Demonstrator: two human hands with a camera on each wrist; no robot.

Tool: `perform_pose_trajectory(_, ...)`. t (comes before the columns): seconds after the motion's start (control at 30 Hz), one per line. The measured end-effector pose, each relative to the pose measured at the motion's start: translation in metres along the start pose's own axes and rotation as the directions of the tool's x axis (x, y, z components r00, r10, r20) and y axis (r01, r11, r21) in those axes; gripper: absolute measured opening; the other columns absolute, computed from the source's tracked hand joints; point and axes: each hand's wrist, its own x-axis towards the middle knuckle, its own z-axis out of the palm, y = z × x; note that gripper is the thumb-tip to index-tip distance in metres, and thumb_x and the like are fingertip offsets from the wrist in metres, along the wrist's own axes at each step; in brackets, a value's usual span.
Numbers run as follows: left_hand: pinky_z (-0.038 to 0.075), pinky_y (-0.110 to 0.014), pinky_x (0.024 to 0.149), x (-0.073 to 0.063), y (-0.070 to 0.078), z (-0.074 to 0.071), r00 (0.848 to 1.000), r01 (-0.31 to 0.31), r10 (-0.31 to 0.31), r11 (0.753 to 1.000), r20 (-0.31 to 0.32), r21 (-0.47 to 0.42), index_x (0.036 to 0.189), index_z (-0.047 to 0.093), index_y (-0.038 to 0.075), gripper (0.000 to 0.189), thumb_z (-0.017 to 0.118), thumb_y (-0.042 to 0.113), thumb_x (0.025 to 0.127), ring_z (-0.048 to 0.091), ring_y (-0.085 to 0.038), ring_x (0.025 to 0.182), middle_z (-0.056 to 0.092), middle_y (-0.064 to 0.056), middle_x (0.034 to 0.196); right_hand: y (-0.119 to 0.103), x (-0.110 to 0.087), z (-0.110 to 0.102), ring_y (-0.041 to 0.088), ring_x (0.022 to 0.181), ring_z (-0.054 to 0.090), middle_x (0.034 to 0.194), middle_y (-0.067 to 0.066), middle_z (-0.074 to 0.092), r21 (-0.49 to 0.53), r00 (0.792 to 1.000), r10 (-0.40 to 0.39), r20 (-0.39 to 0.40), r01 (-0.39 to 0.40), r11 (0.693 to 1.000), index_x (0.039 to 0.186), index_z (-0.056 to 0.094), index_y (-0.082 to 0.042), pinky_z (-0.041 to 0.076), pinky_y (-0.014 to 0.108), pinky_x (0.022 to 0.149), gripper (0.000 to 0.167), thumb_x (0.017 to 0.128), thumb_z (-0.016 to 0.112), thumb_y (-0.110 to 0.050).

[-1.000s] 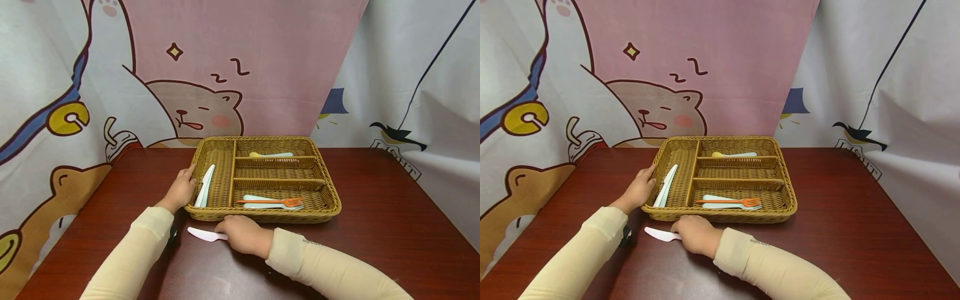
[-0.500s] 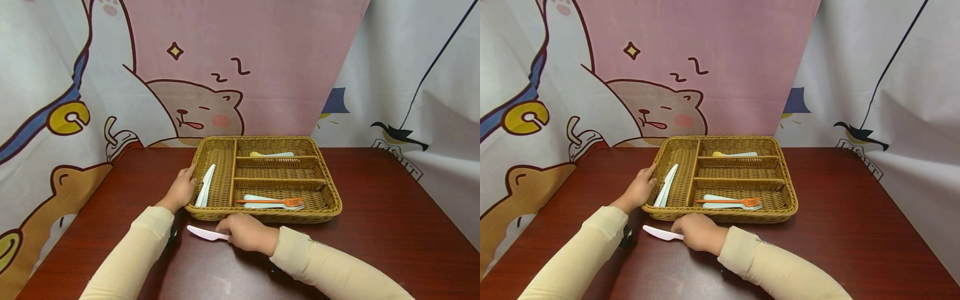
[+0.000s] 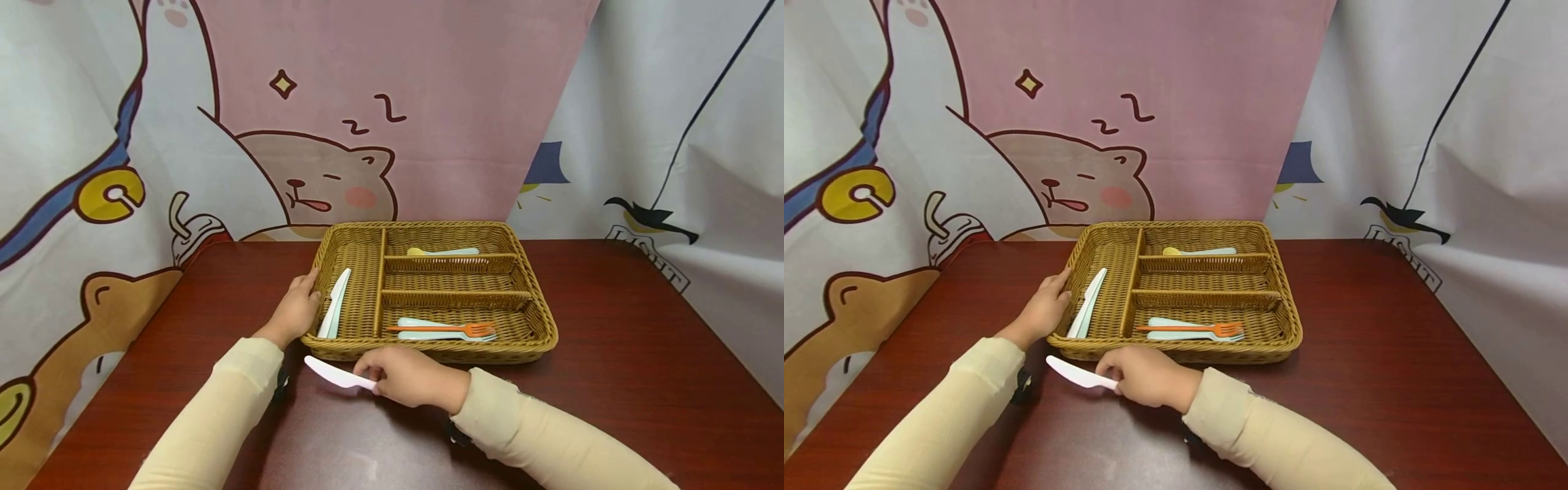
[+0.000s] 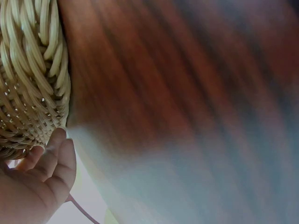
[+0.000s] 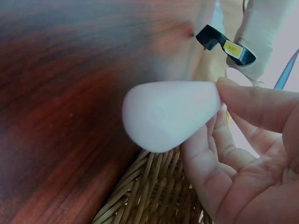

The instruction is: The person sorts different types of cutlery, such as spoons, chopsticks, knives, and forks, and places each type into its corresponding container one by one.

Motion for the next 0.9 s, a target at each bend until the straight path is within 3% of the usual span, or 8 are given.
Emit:
perform_pose_trajectory(0.37, 0.028, -0.052, 0.111, 0.001, 0.0, 0.0, 1.0, -0.008, 0.008, 1.0, -0.003, 0.013, 0.156, 0.012, 0.006, 0.056, 0.033, 0.015, 0.104, 0.034, -0.04, 0.136, 0.024, -0.024, 0.151, -0.004, 0.003, -0.008, 0.003, 0.073, 0.053, 0.079, 0.001, 0.062, 0.239, 1.0, -0.004, -0.009, 0.006, 0.971, 0.106, 0.07, -0.005, 0.046, 0.02, 0.069, 0.027, 0.083, 0.067, 0.008)
perform_pose_trajectory(0.63, 0.027, -0.052, 0.112, -0.001, 0.001, 0.002, 0.999, -0.015, 0.015, 1.0, -0.032, 0.002, 0.154, 0.017, 0.002, 0.056, 0.036, 0.012, 0.103, 0.035, -0.042, 0.135, 0.027, -0.027, 0.148, -0.012, 0.008, -0.016, 0.004, 0.072, 0.055, 0.081, 0.002, 0.063, 0.3, 0.998, 0.015, -0.065, 0.005, 0.954, 0.107, 0.068, -0.002, 0.047, 0.021, 0.068, 0.025, 0.084, 0.067, 0.007)
perform_pose_trajectory(0.9, 0.028, -0.052, 0.111, -0.001, -0.003, 0.002, 0.996, -0.081, 0.08, 0.997, -0.041, -0.013, 0.153, 0.017, -0.002, 0.056, 0.036, 0.008, 0.102, 0.034, -0.043, 0.134, 0.027, -0.03, 0.147, -0.013, 0.018, -0.023, 0.004, 0.07, 0.055, 0.079, 0.003, 0.063, 0.366, 0.989, 0.054, -0.134, -0.001, 0.931, 0.108, 0.069, -0.002, 0.047, 0.02, 0.064, 0.027, 0.083, 0.067, 0.007)
